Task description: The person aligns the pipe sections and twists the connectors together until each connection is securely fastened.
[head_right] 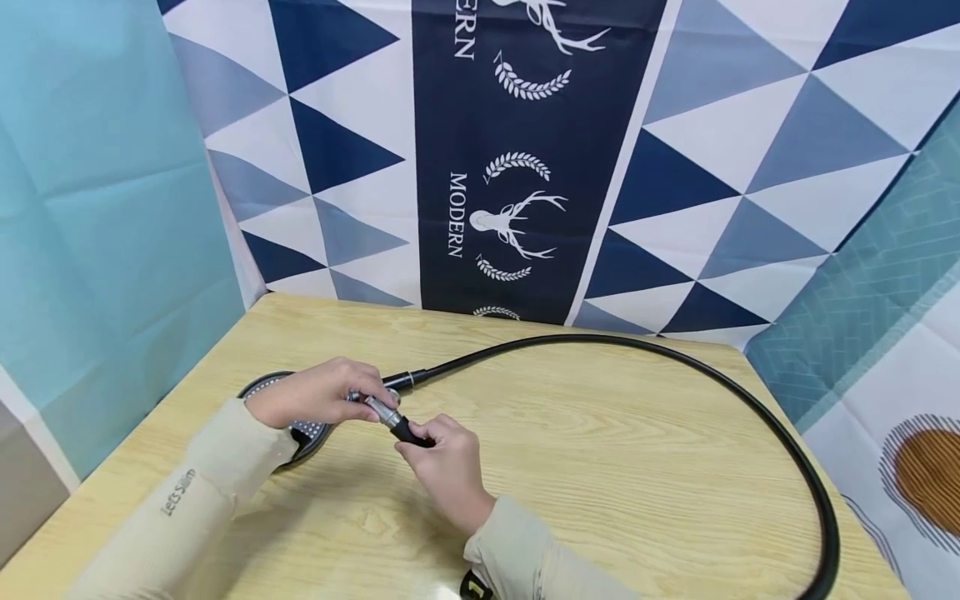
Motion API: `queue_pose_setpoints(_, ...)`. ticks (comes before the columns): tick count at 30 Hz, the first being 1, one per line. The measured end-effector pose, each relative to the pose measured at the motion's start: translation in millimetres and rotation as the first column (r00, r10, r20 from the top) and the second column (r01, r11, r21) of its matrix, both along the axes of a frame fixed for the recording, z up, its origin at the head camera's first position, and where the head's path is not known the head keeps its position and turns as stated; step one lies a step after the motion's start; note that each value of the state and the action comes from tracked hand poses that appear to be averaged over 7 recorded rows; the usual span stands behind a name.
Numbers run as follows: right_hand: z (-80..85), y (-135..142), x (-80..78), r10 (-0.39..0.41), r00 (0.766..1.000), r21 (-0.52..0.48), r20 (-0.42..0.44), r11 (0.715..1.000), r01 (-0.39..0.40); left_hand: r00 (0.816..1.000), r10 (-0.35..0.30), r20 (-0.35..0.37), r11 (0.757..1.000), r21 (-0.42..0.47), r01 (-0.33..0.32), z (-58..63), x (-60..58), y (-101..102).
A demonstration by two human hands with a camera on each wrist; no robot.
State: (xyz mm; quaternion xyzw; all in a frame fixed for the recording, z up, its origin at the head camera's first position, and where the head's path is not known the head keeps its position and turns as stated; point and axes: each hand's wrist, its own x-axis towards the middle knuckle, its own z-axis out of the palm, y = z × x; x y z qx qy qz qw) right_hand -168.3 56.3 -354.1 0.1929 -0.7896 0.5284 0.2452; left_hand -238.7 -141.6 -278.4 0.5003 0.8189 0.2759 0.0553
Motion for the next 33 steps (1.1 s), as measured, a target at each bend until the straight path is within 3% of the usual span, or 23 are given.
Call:
queue_pose_setpoints(7,1.4,1.5,1.0,-0.012,0.998,-0.019,0.068,1.0,0.013,1.0,-0.012,0.0,1.0,-0.003,0.012,2.5,-0.1,2.6)
queue_pose_setpoints(14,0.7,0.2,2.2,0.021,1.0,-0.021,0.001,1.0,-0.021,1.0,0.01,0.028,0.999,-0.035,-0.009,3.4,1.4,2.8)
queue_pose_setpoints(23,1.9,2.0,1.8,0.041,0.999,-0.023,-0.028,0.999,-0.042,1.0,0.005,0.02,1.0,-0.007,-0.005,5.2,1.3,3.6)
queue_pose_setpoints(33,1.7,3.5,2.8,0.049,0.998,-0.049,0.033,0.998,-0.047,0.999,0.02,0.045,1.0,-0.021,-0.019,5.8,2.7,4.2)
